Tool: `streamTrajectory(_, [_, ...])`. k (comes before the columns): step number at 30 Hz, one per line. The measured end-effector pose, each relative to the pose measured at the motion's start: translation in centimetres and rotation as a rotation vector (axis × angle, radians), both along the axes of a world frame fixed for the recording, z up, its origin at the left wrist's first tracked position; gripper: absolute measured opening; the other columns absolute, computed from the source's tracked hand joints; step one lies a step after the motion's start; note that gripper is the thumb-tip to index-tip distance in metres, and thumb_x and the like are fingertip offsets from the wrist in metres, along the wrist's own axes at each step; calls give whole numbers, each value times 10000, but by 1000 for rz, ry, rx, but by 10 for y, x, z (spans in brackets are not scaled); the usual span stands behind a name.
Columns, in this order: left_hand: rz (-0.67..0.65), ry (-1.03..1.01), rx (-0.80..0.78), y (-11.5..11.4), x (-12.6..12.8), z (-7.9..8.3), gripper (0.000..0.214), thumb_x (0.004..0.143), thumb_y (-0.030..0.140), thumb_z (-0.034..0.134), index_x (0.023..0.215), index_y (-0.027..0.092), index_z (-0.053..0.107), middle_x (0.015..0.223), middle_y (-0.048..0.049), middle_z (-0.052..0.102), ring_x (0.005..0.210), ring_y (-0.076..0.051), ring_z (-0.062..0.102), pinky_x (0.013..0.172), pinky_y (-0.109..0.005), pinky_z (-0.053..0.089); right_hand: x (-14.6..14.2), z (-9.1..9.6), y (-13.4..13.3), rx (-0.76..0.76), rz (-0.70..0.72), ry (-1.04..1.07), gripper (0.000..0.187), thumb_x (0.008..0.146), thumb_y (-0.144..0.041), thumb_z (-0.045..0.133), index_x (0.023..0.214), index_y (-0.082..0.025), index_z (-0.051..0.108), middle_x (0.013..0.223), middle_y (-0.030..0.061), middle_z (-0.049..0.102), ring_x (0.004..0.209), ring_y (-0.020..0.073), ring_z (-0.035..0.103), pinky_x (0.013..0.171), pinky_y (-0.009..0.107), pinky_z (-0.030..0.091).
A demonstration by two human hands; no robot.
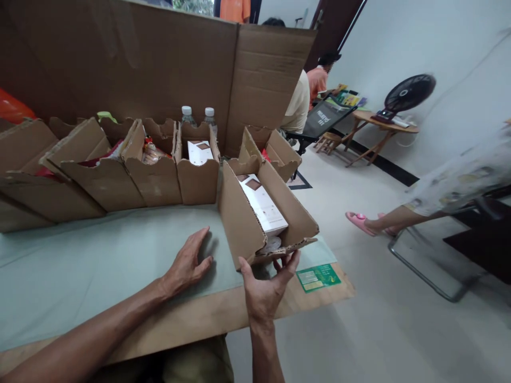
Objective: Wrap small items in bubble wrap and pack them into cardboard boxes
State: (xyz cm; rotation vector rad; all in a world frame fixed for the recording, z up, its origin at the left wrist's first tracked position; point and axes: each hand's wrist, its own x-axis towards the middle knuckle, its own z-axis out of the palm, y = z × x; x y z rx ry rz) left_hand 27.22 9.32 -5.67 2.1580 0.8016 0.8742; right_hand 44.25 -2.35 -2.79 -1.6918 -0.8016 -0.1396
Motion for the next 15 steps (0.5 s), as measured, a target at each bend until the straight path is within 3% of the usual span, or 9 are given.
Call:
streamTrajectory(8, [-3,-17,24,-2,3,5,730,844,186,553,1551,142,376,1510,-196,543,1405,-331,507,1181,-588,422,-20,9,28,-17,-22,-28,1206,742,-539,853,1636,-208,115,1578,246,376,1419,373,463,1100,581,477])
streamTrajectory(15, [-29,-42,-1,-2,2,5,735,849,181,542,1559,148,355,1522,-199,529,1407,-333,505,1185,-601,413,-35,6,28,-52,-54,-234,1130,788,-538,810,1631,-172,153,1516,266,450,1366,403,515,1067,622,483])
